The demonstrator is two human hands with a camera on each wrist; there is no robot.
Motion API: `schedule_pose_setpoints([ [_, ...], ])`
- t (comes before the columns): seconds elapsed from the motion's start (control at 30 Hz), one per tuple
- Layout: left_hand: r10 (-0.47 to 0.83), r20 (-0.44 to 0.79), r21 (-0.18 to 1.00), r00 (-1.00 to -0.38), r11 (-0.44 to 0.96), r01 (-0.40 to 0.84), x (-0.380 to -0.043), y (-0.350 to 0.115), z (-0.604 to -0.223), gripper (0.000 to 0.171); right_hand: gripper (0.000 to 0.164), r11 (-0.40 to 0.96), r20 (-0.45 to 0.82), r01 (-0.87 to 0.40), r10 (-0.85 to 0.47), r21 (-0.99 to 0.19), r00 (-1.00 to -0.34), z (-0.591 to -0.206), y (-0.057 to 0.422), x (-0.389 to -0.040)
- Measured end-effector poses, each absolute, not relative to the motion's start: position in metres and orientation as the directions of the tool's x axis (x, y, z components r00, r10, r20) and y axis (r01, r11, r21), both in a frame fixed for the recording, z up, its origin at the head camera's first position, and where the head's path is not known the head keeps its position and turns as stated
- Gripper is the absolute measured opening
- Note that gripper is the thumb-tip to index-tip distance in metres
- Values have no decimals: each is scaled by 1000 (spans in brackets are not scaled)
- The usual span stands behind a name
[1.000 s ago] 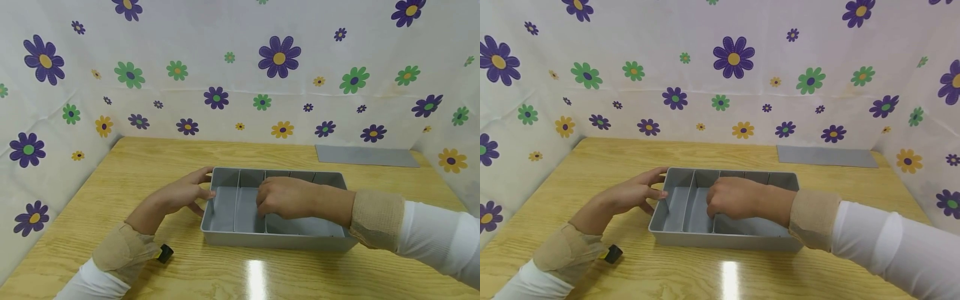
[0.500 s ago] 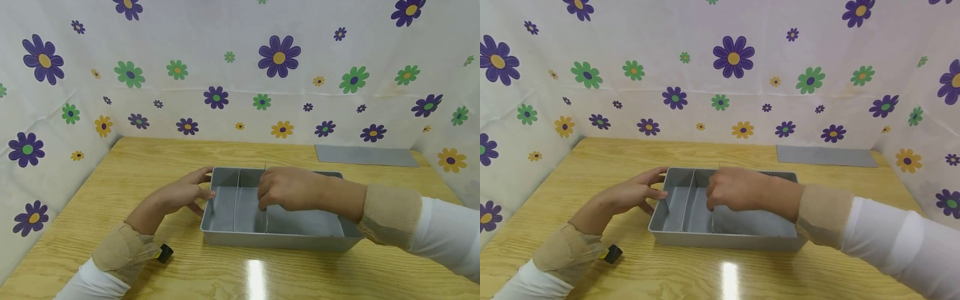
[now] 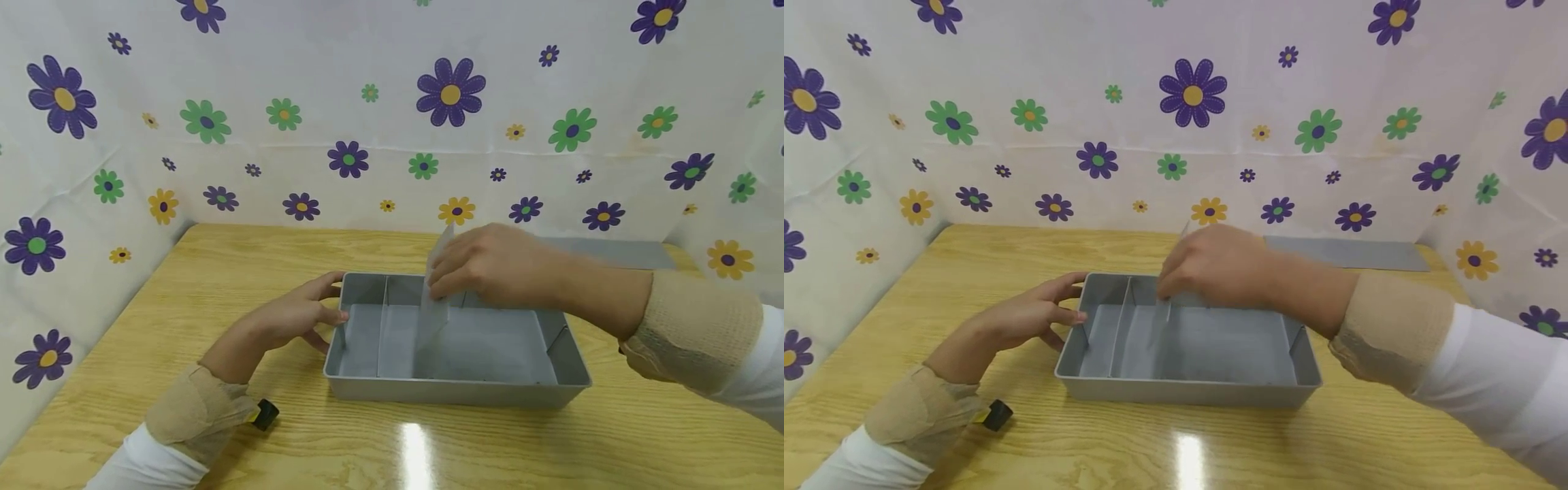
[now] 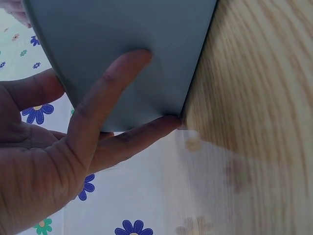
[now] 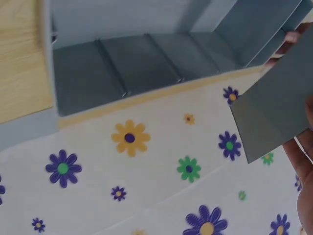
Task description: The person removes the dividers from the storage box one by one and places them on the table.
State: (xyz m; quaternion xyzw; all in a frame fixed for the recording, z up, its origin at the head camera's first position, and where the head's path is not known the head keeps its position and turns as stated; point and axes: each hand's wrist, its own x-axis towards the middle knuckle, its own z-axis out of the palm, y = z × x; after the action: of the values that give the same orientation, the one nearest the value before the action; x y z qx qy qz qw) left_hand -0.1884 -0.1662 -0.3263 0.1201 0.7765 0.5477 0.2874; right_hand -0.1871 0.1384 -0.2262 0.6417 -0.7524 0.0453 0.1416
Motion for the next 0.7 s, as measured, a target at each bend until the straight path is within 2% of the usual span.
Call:
schedule_pose_setpoints([
  [0.17, 506, -314, 918, -804, 377, -122, -189, -167, -326, 62, 38, 259, 351, -952, -917, 166, -188, -223, 167, -199],
  [0.43, 518, -315, 919, -795, 377, -119, -190, -164, -326, 62, 30, 483, 348, -828, -857, 285, -380, -231, 242, -220],
  [0.5, 517, -316, 918, -795, 378, -119, -190, -163, -327, 62, 28, 518, 363, -801, -838, 298, -407, -239, 264, -223],
  [0.6, 516, -319, 917, -795, 381, -121, -191, -163, -328, 62, 27, 595, 344, -749, -796, 293, -498, -255, 297, -222],
  [0.7, 516, -319, 916, -795, 385, -117, -191, -164, -328, 62, 25, 636, 310, -713, -770, 296, -558, -278, 328, -218],
])
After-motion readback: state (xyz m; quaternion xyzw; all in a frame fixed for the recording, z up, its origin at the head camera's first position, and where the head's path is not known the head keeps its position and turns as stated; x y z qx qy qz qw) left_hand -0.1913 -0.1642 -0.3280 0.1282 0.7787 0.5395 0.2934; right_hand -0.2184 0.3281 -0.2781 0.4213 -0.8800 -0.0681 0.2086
